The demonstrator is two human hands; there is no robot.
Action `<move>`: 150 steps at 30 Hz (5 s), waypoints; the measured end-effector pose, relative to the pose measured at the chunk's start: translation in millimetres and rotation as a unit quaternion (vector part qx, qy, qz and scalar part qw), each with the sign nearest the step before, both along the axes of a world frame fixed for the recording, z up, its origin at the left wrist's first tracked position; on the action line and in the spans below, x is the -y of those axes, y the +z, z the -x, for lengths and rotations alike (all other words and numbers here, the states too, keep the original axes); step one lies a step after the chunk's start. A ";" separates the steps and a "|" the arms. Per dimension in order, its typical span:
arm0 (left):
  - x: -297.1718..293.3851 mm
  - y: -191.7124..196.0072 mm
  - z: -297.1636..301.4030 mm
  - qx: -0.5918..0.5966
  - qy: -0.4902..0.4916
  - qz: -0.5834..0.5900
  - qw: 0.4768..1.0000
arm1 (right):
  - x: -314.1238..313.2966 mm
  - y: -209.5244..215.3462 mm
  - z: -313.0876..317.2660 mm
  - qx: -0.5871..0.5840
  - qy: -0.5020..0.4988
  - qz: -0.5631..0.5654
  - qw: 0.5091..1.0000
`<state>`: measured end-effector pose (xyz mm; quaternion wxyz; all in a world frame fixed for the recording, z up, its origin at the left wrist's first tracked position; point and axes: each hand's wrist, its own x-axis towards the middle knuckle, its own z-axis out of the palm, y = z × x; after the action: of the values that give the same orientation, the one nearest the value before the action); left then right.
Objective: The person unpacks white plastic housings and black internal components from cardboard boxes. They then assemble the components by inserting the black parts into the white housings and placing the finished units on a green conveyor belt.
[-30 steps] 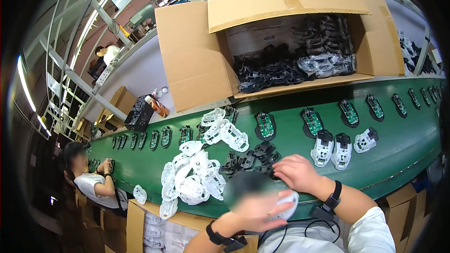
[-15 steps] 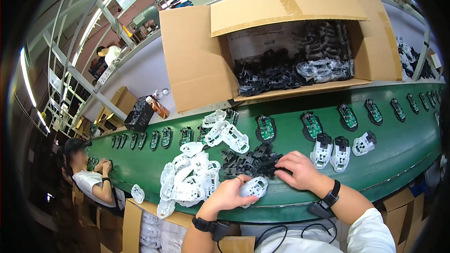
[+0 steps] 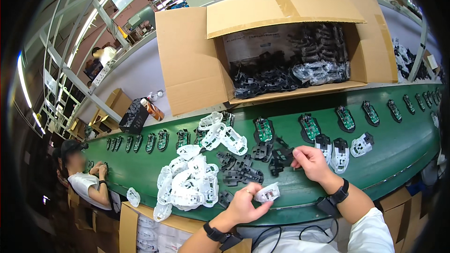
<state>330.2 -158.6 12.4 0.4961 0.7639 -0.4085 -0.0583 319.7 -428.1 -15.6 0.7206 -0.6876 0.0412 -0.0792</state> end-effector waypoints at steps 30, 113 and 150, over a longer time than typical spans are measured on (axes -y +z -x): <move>-6.8 -1.3 0.1 0.094 0.169 -0.011 0.981 | -61.4 -2.0 28.4 -0.081 0.122 -0.131 0.980; -56.7 -3.8 -15.2 -0.479 0.060 0.306 0.821 | -66.9 9.1 12.7 0.195 0.119 0.451 0.863; -62.0 27.9 7.5 -0.115 0.087 -0.088 0.986 | -113.2 3.1 18.1 0.150 0.232 0.196 0.941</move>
<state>322.7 -96.5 40.3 0.4741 0.8252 -0.2743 -0.1383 301.6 -314.9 -12.5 0.5680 -0.7857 -0.2444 -0.0190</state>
